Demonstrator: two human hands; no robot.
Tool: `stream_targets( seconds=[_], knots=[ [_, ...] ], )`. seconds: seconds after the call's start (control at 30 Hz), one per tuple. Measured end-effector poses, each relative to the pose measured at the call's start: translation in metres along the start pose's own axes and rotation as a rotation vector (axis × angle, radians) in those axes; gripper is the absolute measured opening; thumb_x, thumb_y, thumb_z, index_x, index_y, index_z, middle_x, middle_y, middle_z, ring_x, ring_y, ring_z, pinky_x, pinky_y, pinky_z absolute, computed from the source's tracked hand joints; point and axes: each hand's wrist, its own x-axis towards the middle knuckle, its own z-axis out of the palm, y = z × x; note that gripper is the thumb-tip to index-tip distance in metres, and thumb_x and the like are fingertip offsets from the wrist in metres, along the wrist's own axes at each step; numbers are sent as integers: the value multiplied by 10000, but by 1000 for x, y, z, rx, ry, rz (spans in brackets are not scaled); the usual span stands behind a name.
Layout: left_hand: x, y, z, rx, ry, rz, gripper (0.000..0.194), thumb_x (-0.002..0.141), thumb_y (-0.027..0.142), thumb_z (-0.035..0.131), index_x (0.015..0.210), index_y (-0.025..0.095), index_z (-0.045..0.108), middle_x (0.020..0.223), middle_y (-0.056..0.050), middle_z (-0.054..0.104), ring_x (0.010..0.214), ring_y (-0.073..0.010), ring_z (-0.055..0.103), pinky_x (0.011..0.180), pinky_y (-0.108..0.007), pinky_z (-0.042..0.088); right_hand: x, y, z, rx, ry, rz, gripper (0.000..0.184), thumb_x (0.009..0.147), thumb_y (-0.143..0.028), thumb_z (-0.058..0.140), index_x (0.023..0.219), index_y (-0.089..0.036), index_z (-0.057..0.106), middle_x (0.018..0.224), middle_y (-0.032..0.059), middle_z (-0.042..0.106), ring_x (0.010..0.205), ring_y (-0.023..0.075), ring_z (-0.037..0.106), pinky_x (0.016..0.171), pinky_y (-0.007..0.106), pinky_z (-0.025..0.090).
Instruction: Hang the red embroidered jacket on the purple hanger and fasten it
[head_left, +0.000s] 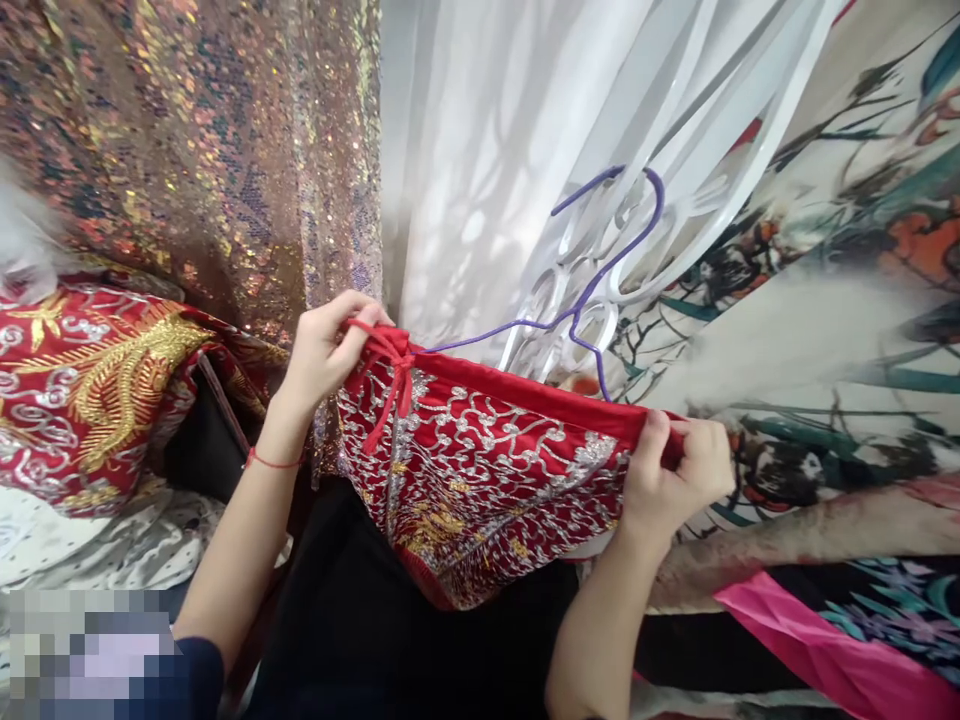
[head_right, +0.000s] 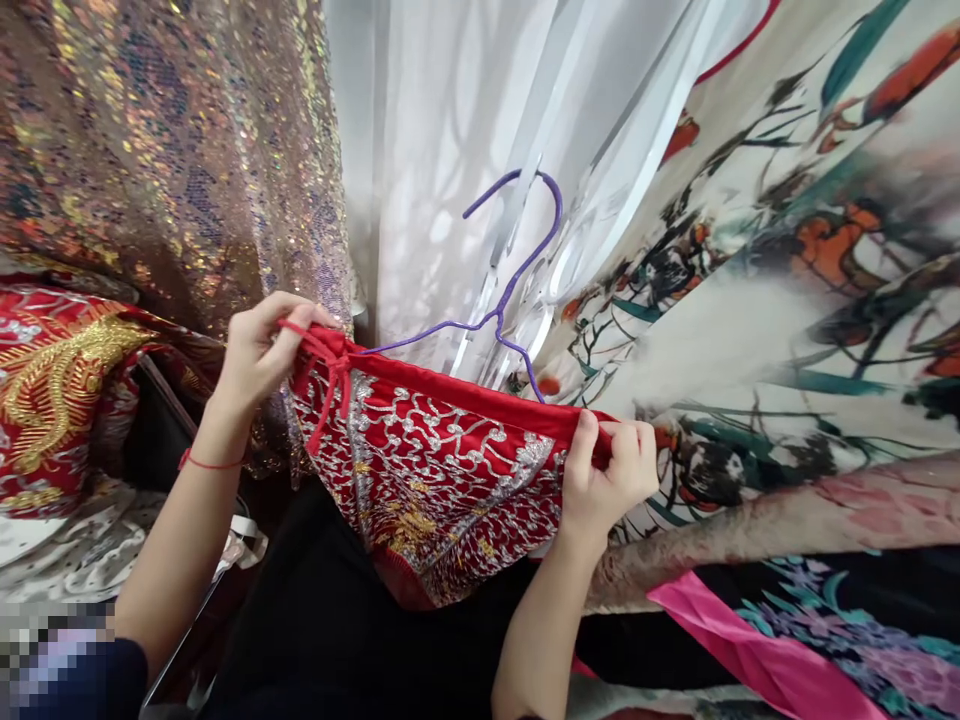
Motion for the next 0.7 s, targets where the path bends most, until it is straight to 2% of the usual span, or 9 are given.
stream_targets(
  seconds=[0.07,0.1,0.17,0.23,0.33,0.43,0.53,0.67,0.7],
  knots=[
    [2,-1,5,62,-145,-62,277,992,405,482,1062,208,664,743,9,689,586,-115,581,624,-244,439,-1,1,4,2,-11,9,384,954,-441,549,649,-227,456,634,-2,477,601,148,459,599,301,375],
    [1,-1,9,109,-172,-93,282,980,412,492,1085,211,660,694,26,661,551,-115,547,603,-241,409,-2,2,6,5,-22,20,387,954,-436,544,643,-228,448,615,-11,458,586,143,440,587,297,360],
    [-4,-3,19,187,-128,-153,276,967,429,501,1037,213,658,621,46,600,524,-118,504,586,-242,364,-3,4,8,6,-61,51,398,955,-438,532,629,-230,438,586,-23,433,565,137,423,573,296,342],
    [-10,-4,29,190,-37,-189,274,968,439,497,947,210,645,633,37,593,554,-125,517,598,-247,360,-3,6,8,-2,-101,77,413,954,-447,525,614,-233,429,563,-28,419,547,137,415,567,303,334],
    [-17,-3,37,123,20,-176,250,971,417,496,944,205,625,780,-3,664,696,-150,591,691,-268,421,-2,6,4,-28,-136,97,413,951,-459,528,615,-240,430,560,-20,425,540,147,411,567,318,330],
    [-23,-2,34,74,19,-112,215,979,349,478,1053,204,619,1010,-56,709,932,-195,631,879,-340,460,-1,2,0,-91,-125,56,378,943,-440,537,631,-249,438,610,6,453,582,177,430,588,338,325],
    [-33,-3,26,9,-3,-60,210,985,299,471,1109,203,610,1123,-81,705,1071,-218,623,988,-395,457,1,-1,1,-156,-31,32,426,931,-411,531,577,-273,339,571,-7,366,543,178,362,578,353,277],
    [-46,-8,18,-140,21,-58,212,984,217,439,1092,202,620,1122,-82,720,1070,-201,660,984,-378,508,10,7,12,-186,254,55,507,919,-456,474,529,-305,187,500,-30,208,460,152,218,555,386,207],
    [-47,-10,18,-169,47,-73,219,978,196,439,1093,202,625,1124,-79,725,1062,-195,670,976,-372,519,13,10,15,-188,283,52,518,906,-466,472,514,-313,170,485,-28,188,445,151,208,550,402,197]
  ],
)
